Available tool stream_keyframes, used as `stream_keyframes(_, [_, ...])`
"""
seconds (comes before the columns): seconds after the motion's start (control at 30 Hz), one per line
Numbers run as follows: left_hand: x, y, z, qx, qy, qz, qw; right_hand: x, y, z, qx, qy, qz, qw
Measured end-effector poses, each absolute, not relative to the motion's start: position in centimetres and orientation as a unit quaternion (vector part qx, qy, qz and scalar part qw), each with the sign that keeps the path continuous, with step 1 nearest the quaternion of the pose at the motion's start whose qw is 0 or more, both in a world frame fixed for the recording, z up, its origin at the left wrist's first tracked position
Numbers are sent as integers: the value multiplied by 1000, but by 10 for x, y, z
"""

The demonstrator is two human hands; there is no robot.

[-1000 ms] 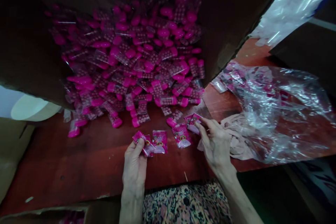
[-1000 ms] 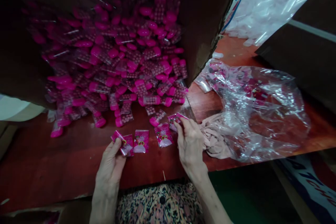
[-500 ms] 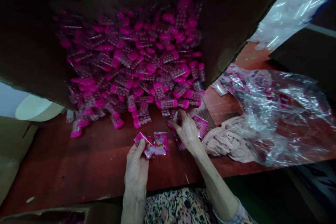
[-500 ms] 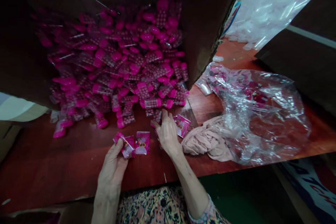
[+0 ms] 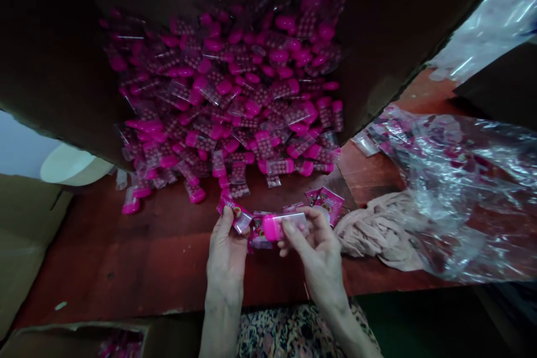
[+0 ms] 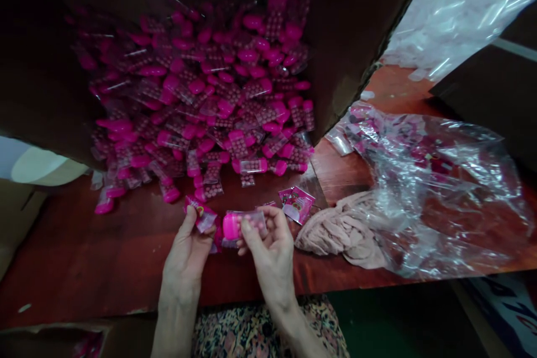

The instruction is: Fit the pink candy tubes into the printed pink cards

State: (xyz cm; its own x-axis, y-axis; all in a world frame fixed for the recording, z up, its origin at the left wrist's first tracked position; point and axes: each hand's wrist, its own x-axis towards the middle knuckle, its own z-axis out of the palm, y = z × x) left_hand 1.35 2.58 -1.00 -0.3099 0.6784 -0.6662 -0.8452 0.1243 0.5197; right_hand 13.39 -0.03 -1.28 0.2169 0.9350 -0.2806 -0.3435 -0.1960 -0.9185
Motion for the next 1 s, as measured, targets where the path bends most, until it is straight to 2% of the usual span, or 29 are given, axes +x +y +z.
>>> stream_keyframes(0.37, [31, 19, -12, -13, 465, 664, 585, 120, -2, -23, -530, -278, 555, 578])
stream_keyframes(0.63, [35, 17, -13, 42, 487, 691, 533, 113, -1, -29, -519, -218, 560, 608])
stream_keyframes(1.0, [40, 14, -25, 118, 529, 657, 523, 107, -2, -33, -527, -188, 564, 607])
